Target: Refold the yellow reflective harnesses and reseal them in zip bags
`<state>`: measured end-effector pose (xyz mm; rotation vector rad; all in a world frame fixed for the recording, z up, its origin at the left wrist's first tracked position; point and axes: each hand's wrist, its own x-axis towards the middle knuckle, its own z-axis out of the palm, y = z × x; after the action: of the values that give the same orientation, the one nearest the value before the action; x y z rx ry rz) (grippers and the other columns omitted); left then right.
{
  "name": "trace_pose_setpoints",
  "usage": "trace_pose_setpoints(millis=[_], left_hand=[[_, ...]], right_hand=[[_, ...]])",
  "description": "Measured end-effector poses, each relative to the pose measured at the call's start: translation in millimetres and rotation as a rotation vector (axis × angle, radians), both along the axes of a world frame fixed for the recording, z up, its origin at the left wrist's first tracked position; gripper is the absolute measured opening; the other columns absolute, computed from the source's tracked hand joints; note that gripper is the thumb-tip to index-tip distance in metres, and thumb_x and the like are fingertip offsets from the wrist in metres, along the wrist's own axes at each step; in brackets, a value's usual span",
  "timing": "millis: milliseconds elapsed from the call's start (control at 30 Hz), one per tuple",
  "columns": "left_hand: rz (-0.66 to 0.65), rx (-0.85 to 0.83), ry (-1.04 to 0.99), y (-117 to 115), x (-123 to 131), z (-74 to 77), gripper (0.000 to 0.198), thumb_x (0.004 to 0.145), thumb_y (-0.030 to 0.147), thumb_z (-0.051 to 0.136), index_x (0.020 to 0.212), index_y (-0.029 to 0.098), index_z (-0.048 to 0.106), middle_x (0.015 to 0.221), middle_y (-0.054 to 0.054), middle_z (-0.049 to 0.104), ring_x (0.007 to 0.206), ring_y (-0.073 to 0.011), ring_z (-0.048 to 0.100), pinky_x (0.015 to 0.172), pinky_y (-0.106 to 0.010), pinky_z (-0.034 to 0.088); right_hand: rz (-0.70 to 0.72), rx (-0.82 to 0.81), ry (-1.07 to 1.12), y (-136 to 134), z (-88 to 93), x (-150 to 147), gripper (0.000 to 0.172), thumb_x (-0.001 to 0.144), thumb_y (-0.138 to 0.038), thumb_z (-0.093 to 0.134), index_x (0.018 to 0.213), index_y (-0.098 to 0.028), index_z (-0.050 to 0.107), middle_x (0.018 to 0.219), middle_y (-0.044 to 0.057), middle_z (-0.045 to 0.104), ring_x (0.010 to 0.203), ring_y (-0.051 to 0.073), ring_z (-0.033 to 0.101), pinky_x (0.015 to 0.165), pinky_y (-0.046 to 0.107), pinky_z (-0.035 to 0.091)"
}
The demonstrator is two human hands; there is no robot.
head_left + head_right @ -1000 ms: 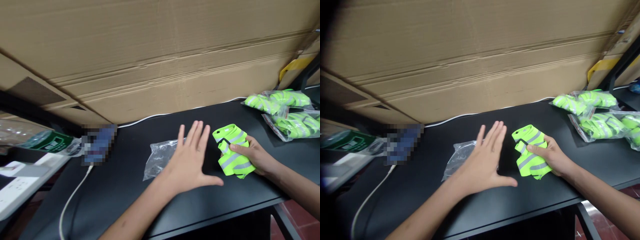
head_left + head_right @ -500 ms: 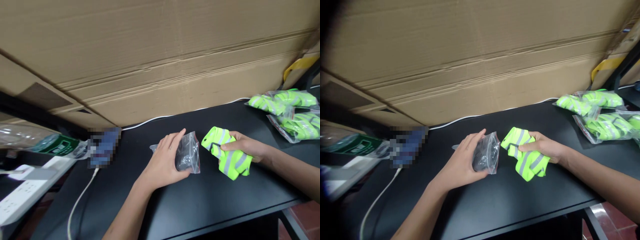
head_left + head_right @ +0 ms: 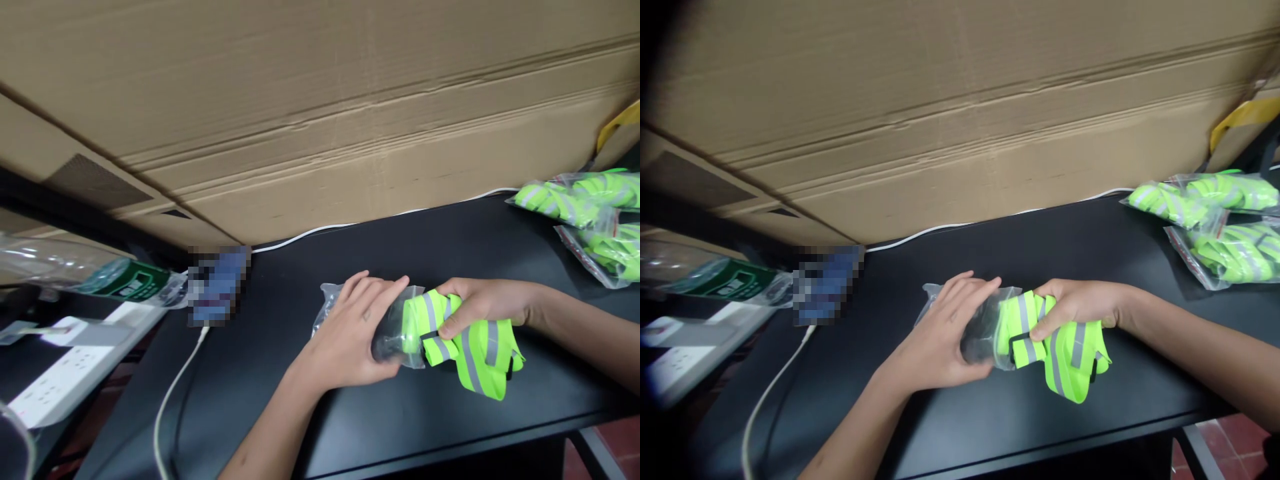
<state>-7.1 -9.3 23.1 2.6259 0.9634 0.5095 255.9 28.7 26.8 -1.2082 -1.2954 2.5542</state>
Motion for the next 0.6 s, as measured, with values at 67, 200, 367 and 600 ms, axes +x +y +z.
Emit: trace_pose_setpoints(millis=[67,200,367,600], left_hand=[[-0.007,-0.011,-0.007,-0.7,3.1,-2.1,0.094,0.074,0.03,0.069,0.154,0.022,0.021,0.13,-0.01,0.055,0.124,-0.0286,0.052,0.12,-0.054,0.024],[-0.004,-0.04,-0.003,-1.8,9.7,-7.1,0.091,0.074,0.032,0.07,0.152,0.021,0.025,0.134,-0.011,0.054,0.127,-0.0296,0.05,0.119,-0.052,0.028],[0.012,-0.061,0.062,-3.0,16.1,-9.5,0.099,0.073,0.046,0.075,0.153,0.015,0.025,0.139,-0.016,0.052,0.13,-0.0325,0.049,0.118,-0.053,0.029],[0.107,-0.005,0.204,-14.5,31.2,-3.0,0.121,0.065,0.08,0.071,0.148,-0.001,0.036,0.133,-0.025,0.061,0.129,-0.04,0.053,0.118,-0.062,0.025]], right_hand=[[0.001,0.017,-0.028,1.4,-3.7,-0.3,0.04,0.062,-0.03,0.091,0.093,-0.012,0.075,0.082,0.006,0.076,0.063,0.013,0.07,0.063,0.023,0.058],[0.008,0.045,-0.077,3.8,-7.7,-0.3,0.037,0.062,-0.033,0.09,0.087,-0.011,0.075,0.075,0.004,0.074,0.057,0.013,0.067,0.057,0.023,0.055],[0.075,0.128,-0.067,13.4,-2.9,1.6,0.039,0.065,-0.038,0.089,0.091,-0.011,0.076,0.081,0.007,0.075,0.063,0.015,0.068,0.063,0.026,0.057],[0.344,0.235,-0.055,33.0,1.9,-5.7,0.038,0.065,-0.038,0.089,0.089,-0.013,0.077,0.085,0.005,0.075,0.07,0.014,0.067,0.067,0.023,0.055]])
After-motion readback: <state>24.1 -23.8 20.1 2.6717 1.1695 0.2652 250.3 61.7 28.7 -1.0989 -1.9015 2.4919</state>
